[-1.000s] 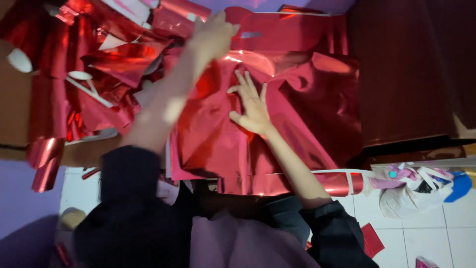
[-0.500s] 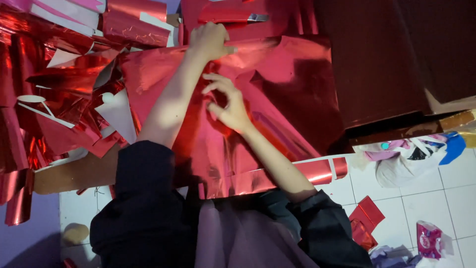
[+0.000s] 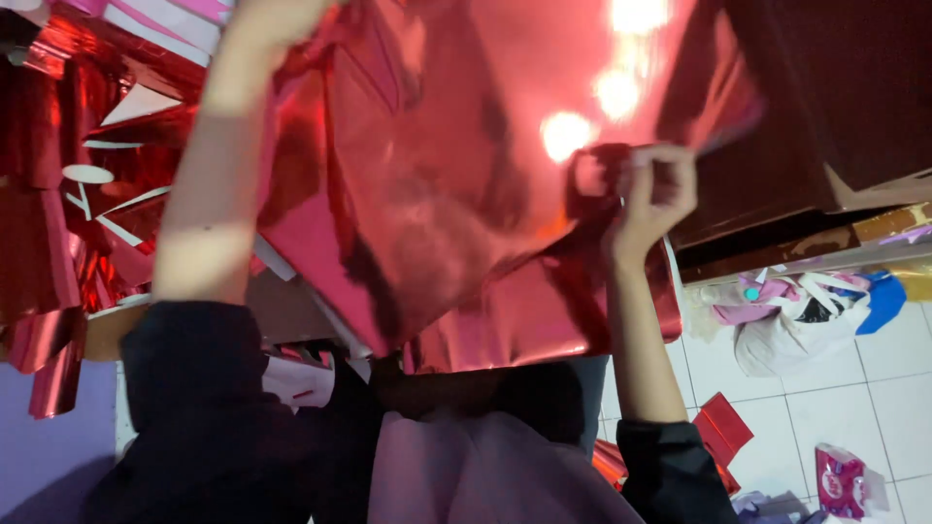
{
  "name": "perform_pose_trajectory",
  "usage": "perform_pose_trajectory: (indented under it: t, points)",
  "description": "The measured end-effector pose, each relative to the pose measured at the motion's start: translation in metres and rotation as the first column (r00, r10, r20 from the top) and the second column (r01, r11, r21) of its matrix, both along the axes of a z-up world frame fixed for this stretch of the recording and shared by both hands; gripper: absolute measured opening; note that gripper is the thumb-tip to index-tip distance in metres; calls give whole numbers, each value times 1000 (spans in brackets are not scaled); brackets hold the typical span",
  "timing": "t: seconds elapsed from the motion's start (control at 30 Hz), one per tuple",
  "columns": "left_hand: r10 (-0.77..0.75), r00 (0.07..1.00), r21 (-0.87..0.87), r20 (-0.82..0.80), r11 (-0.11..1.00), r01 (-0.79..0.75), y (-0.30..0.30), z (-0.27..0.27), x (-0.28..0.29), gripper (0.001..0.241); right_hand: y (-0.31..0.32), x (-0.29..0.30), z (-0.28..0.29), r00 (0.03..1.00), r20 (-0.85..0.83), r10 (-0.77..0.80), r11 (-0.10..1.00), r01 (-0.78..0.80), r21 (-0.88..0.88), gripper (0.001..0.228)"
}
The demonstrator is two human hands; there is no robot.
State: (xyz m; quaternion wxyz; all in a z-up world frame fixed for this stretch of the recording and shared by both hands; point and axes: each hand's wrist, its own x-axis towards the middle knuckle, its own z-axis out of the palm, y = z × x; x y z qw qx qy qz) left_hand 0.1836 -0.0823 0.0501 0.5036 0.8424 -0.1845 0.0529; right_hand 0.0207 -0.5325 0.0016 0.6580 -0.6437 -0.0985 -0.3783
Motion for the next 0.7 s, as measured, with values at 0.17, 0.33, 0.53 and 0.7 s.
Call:
perform_pose_trajectory:
  t: [0.17, 0.33, 0.53, 0.7]
  points:
    - [74, 978, -92, -196, 991, -94, 36, 27, -24, 28, -15, 26, -43, 915, -255, 313, 858, -157, 489, 68]
    - [110, 937, -158, -333, 973, -170, 13, 51, -51, 29, 6, 20, 4, 533, -393, 749, 645, -453, 615, 56]
    - [82, 891, -199, -446, 962, -188, 7, 57, -85, 39, -30, 37, 8, 506, -571, 647, 759, -499, 418, 12]
    - [8, 931, -200, -366, 976, -87, 1, 19, -102, 60, -59, 52, -29, 535, -564, 629, 773, -510, 378, 24]
